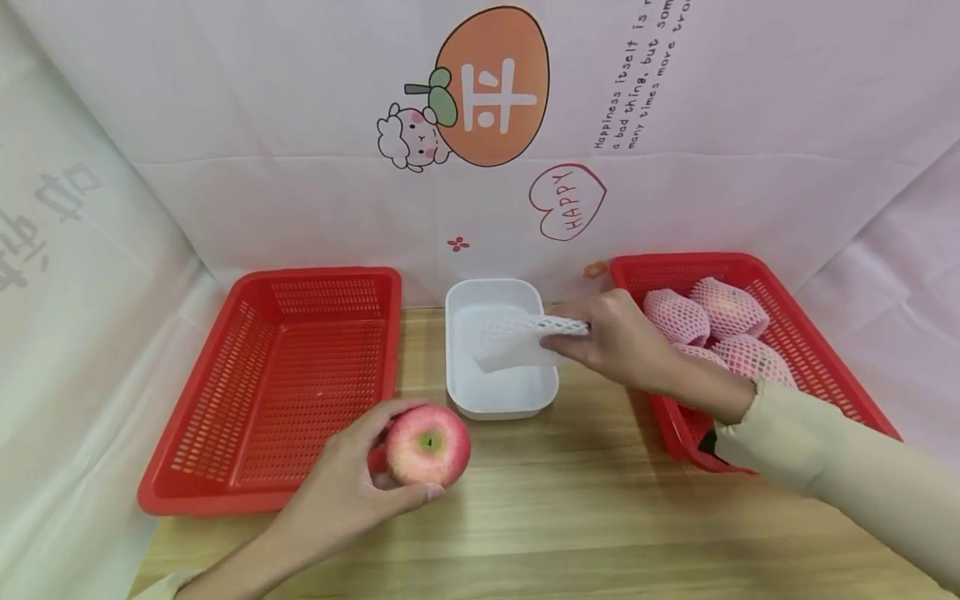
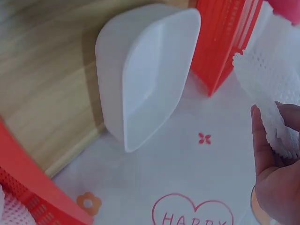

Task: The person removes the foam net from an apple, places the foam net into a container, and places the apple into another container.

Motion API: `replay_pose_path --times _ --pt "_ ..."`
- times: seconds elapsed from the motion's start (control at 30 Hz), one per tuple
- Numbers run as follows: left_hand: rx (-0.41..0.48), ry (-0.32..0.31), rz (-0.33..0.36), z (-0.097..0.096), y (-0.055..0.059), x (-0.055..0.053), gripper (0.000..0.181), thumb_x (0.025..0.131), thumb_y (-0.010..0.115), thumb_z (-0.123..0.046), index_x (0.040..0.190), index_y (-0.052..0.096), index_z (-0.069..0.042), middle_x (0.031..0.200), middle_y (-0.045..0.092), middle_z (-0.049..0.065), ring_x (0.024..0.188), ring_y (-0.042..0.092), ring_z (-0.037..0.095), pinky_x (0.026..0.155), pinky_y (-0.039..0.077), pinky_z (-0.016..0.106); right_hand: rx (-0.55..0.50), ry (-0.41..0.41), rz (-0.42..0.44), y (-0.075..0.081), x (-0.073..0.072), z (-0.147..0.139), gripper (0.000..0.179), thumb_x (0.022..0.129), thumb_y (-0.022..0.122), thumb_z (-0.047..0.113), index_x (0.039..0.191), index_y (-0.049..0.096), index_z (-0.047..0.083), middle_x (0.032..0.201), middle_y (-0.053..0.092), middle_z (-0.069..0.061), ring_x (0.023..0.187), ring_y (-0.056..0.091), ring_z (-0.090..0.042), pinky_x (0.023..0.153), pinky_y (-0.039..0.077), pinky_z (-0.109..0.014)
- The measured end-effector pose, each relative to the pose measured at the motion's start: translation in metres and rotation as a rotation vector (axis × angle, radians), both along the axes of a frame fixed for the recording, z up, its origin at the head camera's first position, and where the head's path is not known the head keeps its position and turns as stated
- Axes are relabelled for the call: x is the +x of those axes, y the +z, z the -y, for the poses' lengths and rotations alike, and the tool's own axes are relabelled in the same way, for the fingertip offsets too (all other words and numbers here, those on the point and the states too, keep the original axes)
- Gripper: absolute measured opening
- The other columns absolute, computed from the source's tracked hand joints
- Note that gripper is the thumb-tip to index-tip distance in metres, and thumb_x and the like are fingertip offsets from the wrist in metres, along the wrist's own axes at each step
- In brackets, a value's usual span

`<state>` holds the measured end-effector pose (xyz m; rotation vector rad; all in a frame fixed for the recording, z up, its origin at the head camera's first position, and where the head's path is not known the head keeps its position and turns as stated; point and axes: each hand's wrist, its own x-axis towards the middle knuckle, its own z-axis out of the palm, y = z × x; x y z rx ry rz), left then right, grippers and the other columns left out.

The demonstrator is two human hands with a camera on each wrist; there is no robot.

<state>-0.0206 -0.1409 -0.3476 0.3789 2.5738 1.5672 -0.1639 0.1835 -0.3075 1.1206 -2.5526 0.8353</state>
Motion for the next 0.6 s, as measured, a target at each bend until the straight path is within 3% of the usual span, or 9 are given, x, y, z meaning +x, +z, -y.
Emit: replay_pose_path --times 0.07,0.27,0.43,0.6 --pt "0.026 0.002 0.032 0.004 0.006 -0.003 0.077 0.077 0.097 -0.033 0.143 0.058 -0.023 0.136 0.067 0.001 0.118 0.066 0.021 0.082 0.063 0.025 0.007 -0.026 0.012 0.002 -0.008 0.001 0.020 0.080 0.092 0.003 0.098 0.082 0.004 0.087 0.080 -0.004 0.066 0.063 -0.011 0.064 0.061 -0.028" --pt "-0.013 0.031 0.030 0.017 0.021 -0.012 0.076 0.079 0.095 -0.031 0.144 0.057 -0.021 0.136 0.067 0.005 0.122 0.067 0.026 0.082 0.063 0.027 0.033 -0.073 0.018 0.007 -0.031 0.003 0.017 0.083 0.089 0.003 0.098 0.082 0.002 0.091 0.080 -0.009 0.070 0.066 -0.020 0.064 0.058 -0.033" --pt "-0.081 0.066 0.036 0.027 0.034 -0.021 0.076 0.083 0.093 -0.034 0.147 0.054 -0.020 0.140 0.064 0.005 0.127 0.065 0.028 0.091 0.060 0.033 0.056 -0.096 0.078 0.011 -0.049 0.004 0.022 0.086 0.087 0.004 0.107 0.081 0.000 0.103 0.081 -0.014 0.082 0.076 -0.027 0.075 0.065 -0.041" --pt "-0.103 0.096 0.083 0.037 0.046 -0.031 0.080 0.086 0.089 -0.040 0.152 0.048 -0.020 0.145 0.060 0.005 0.132 0.062 0.030 0.096 0.059 0.042 0.088 -0.122 0.107 0.013 -0.065 0.005 0.028 0.087 0.087 0.007 0.113 0.080 0.000 0.107 0.080 -0.016 0.088 0.076 -0.029 0.079 0.065 -0.044"
